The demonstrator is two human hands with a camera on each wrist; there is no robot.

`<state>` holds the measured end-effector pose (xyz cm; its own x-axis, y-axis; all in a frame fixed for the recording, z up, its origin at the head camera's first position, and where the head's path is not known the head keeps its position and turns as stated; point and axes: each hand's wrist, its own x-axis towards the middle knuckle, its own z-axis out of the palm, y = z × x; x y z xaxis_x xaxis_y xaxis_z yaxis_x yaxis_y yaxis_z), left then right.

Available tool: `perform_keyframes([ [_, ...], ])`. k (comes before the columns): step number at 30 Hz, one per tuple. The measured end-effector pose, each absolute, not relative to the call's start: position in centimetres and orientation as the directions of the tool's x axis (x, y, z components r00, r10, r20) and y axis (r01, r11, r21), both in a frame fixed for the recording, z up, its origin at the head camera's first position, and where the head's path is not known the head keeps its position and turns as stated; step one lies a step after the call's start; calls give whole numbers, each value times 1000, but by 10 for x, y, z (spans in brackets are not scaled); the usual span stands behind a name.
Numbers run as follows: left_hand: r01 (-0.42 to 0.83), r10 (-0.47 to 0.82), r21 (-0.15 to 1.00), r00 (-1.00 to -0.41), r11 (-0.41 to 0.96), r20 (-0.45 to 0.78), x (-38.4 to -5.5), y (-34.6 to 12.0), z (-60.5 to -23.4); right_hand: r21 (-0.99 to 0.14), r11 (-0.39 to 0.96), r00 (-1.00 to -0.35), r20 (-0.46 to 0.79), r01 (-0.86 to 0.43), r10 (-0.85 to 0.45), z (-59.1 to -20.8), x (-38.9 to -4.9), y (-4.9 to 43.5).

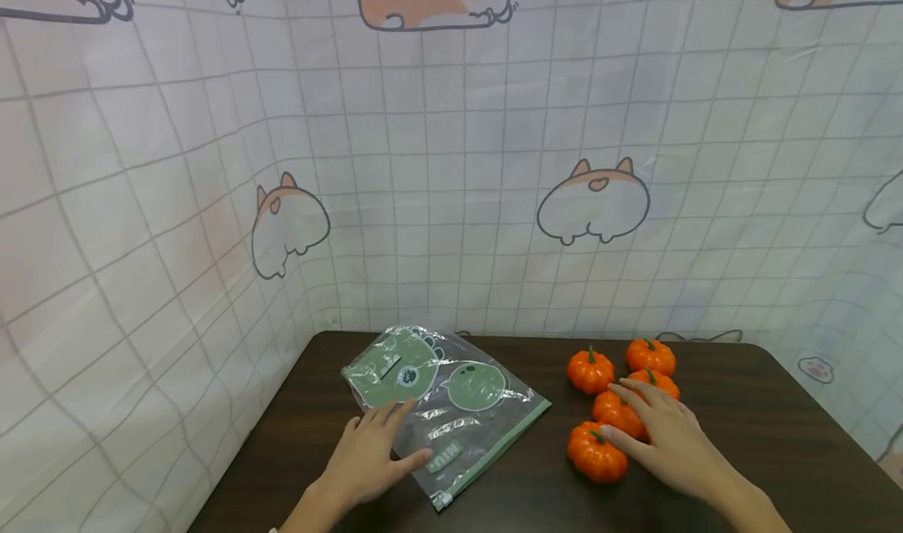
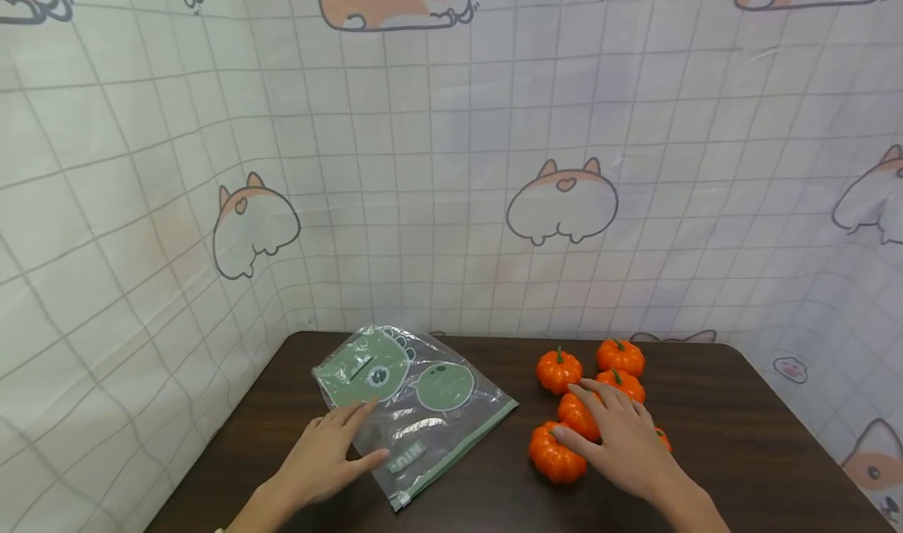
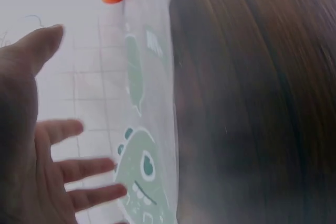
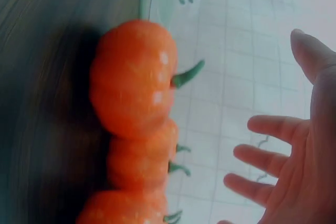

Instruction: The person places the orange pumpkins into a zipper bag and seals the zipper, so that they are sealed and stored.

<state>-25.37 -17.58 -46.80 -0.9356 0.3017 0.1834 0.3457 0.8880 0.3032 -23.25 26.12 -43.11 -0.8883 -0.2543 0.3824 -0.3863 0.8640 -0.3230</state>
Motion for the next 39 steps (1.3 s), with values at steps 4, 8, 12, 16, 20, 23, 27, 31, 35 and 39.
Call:
perform_keyframes([
  [4,447,403,333,-894,830,196,-253,-167,-468,-364,820,-865,414,-442,-282,-434,-237,250],
  [8,503,452,353,-864,789,221,-252,-157,-471,-420,785,-870,400,-455,-290,-437,-242,239],
  [12,525,468,369,-851,767,240,-252,-147,-475,-472,762,-886,361,-443,-291,-439,-246,229],
  [16,532,479,389,-846,752,232,-251,-137,-479,-499,747,-891,351,-439,-289,-440,-249,220],
  [20,528,478,376,-849,762,224,-251,-129,-485,-514,741,-895,341,-432,-286,-441,-254,212],
  [23,527,474,342,-849,778,232,-253,-124,-491,-520,740,-899,332,-427,-285,-442,-258,207],
  [27,515,465,324,-857,794,222,-256,-120,-494,-528,742,-904,332,-413,-268,-443,-262,203],
  [31,497,454,339,-868,799,202,-259,-117,-494,-541,733,-905,334,-412,-262,-444,-265,202],
  [35,495,445,343,-869,799,217,-260,-114,-494,-553,725,-907,329,-412,-264,-447,-268,203],
  [39,506,440,338,-861,794,254,-263,-113,-496,-566,719,-912,316,-403,-262,-449,-269,205],
])
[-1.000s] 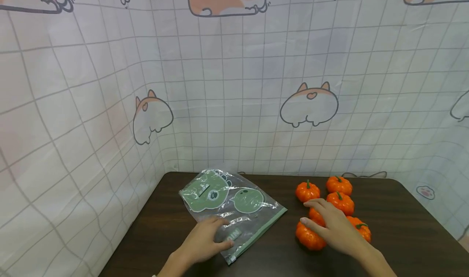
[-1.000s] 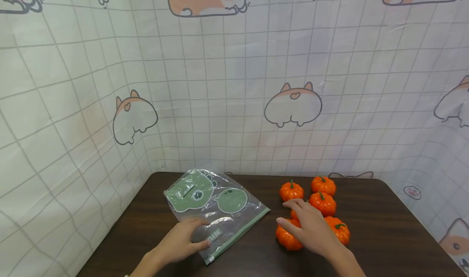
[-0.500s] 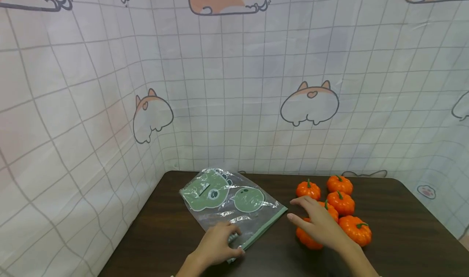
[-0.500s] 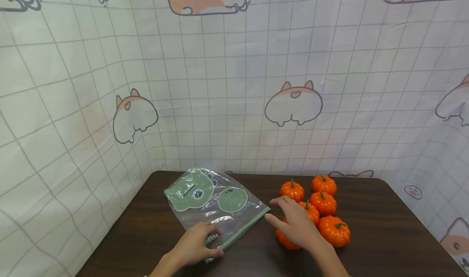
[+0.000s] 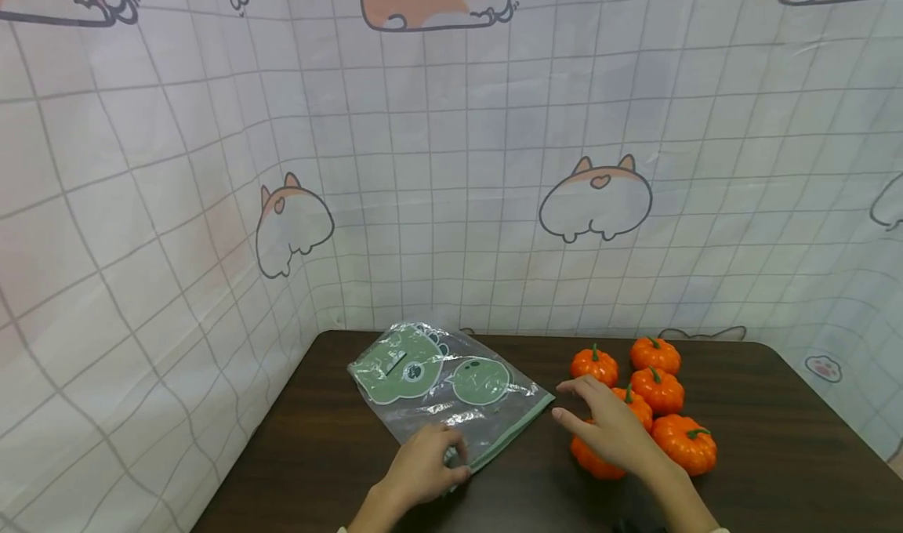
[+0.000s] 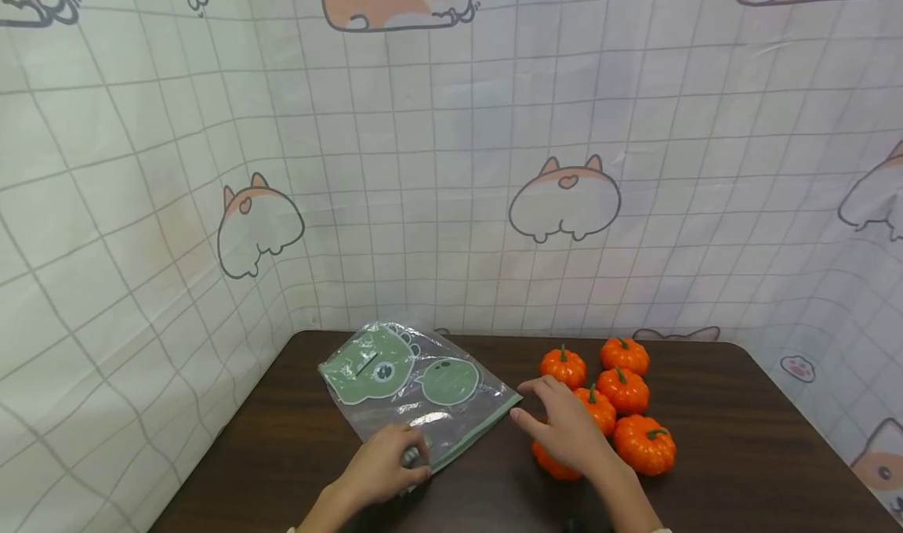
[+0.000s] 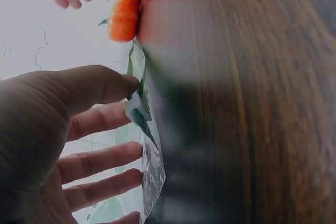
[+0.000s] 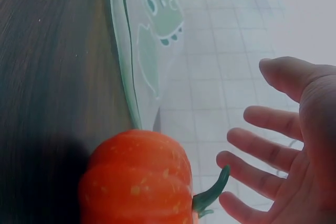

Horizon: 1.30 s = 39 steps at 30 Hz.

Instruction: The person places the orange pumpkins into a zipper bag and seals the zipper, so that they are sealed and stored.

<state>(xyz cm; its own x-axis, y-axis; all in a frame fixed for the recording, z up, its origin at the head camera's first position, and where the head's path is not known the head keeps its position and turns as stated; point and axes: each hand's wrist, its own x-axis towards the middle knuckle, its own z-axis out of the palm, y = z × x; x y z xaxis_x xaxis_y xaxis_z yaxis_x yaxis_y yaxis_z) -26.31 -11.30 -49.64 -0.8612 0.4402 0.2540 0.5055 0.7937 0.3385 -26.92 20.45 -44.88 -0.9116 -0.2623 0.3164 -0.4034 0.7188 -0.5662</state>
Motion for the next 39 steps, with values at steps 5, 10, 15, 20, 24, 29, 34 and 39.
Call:
perform_keyframes([
  [5,501,421,333,-861,799,285,-266,-112,-499,-569,727,-920,293,-385,-258,-451,-269,214],
  [10,473,388,342,-875,812,291,-266,-112,-498,-535,749,-917,296,-391,-268,-459,-266,225],
  [15,439,350,366,-893,821,284,-264,-111,-496,-516,754,-909,310,-407,-279,-468,-262,234],
  [20,418,316,383,-899,824,303,-263,-110,-496,-509,750,-902,313,-422,-296,-472,-258,241],
  [24,397,279,384,-903,834,327,-262,-108,-497,-492,759,-901,308,-427,-306,-472,-254,244],
  [29,354,205,389,-904,850,375,-262,-105,-496,-505,759,-910,274,-411,-311,-473,-250,248],
  [34,315,140,431,-909,845,392,-261,-104,-492,-530,754,-922,220,-388,-319,-474,-249,249],
  [39,293,96,465,-911,835,401,-261,-103,-489,-545,744,-921,178,-386,-348,-475,-250,248],
])
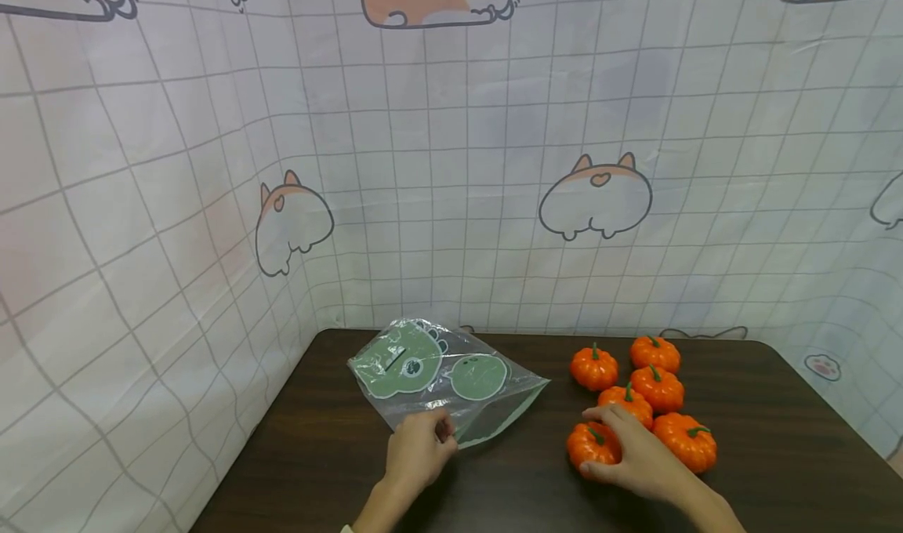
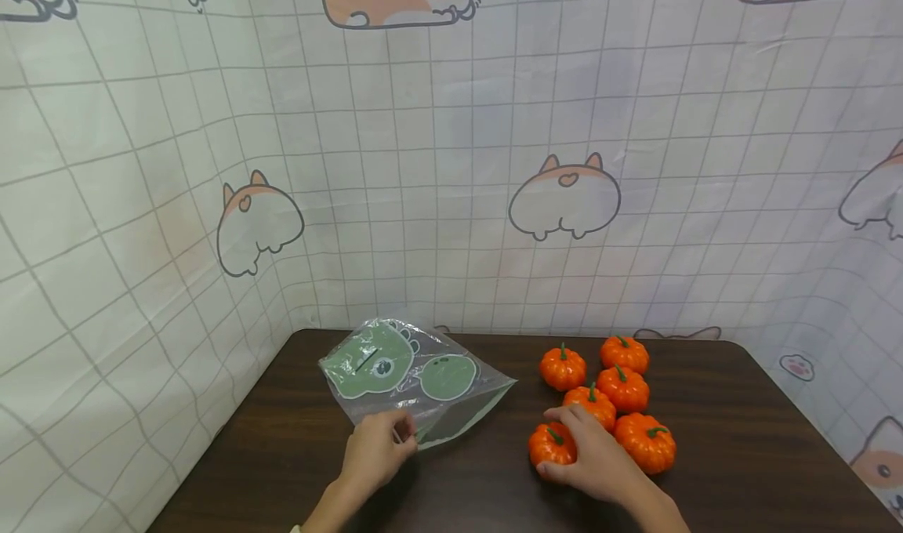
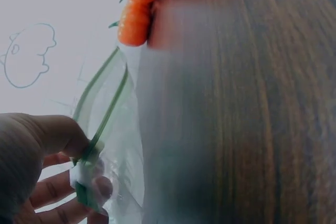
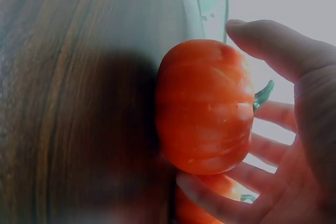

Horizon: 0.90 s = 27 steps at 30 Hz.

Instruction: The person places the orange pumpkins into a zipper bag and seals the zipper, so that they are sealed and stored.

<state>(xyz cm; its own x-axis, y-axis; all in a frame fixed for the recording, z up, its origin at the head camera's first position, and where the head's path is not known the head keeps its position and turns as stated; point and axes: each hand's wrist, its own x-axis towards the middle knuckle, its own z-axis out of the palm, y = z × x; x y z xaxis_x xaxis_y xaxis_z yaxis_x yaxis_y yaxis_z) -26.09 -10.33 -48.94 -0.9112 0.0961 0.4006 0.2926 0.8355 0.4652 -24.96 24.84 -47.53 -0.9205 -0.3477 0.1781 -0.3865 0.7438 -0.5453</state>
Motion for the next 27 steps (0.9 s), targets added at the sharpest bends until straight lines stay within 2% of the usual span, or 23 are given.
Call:
perform_keyframes([
  [7,282,40,499,-896,819,442,-265,-104,-486,-523,748,-908,160,-410,-386,-477,-251,245],
  [12,310,-2,502,-850,807,528,-269,-104,-485,-525,744,-905,146,-412,-399,-478,-254,243],
  [17,386,49,435,-791,813,610,-273,-102,-485,-553,730,-907,127,-402,-403,-478,-258,240],
  [27,379,141,299,-793,876,592,-274,-96,-491,-571,725,-909,101,-385,-404,-477,-260,236],
])
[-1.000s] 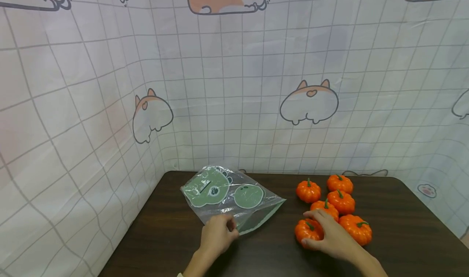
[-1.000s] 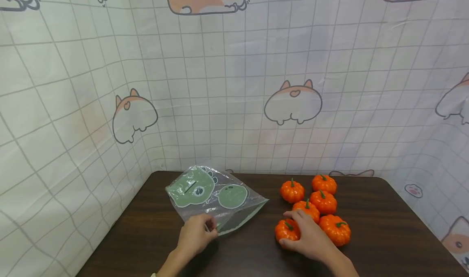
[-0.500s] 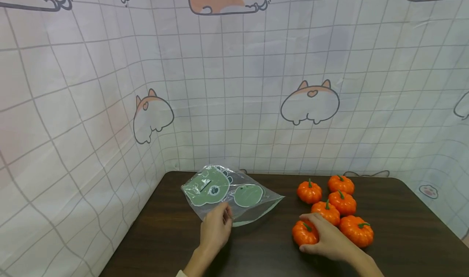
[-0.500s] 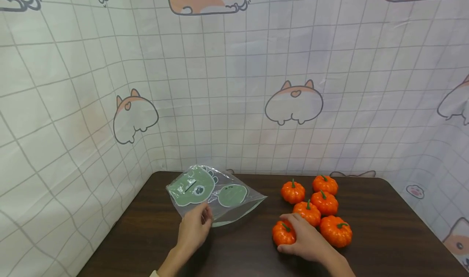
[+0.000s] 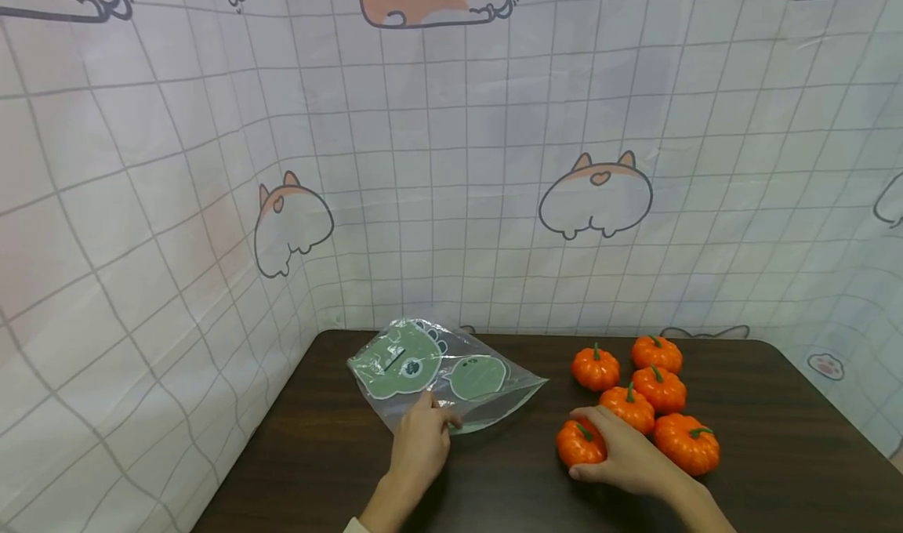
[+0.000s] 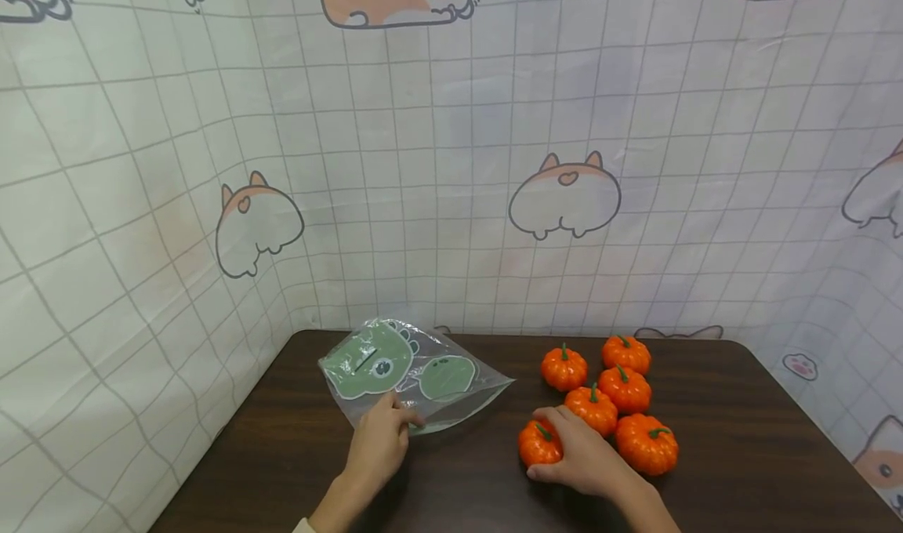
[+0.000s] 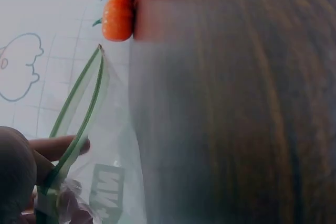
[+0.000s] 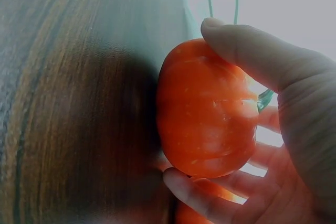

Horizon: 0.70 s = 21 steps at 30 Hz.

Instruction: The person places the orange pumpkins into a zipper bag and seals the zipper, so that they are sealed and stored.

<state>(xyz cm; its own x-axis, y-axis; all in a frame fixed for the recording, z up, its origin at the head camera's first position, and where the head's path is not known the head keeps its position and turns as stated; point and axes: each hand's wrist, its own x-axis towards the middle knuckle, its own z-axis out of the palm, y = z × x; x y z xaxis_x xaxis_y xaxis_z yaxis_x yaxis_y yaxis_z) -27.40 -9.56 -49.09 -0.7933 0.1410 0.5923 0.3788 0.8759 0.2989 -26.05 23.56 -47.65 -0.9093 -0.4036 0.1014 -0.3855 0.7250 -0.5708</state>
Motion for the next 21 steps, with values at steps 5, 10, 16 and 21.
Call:
perform_keyframes([
  [5,369,167,248,-797,896,581,-275,-96,-496,-569,728,-911,100,-383,-401,-477,-261,236],
  [10,376,176,260,-806,889,565,-274,-97,-497,-564,732,-913,108,-383,-394,-478,-262,236],
  [16,412,184,272,-783,870,594,-274,-97,-497,-563,728,-910,120,-391,-396,-477,-264,234],
  [21,448,202,284,-768,848,608,-277,-96,-494,-580,725,-920,128,-372,-370,-475,-266,230],
])
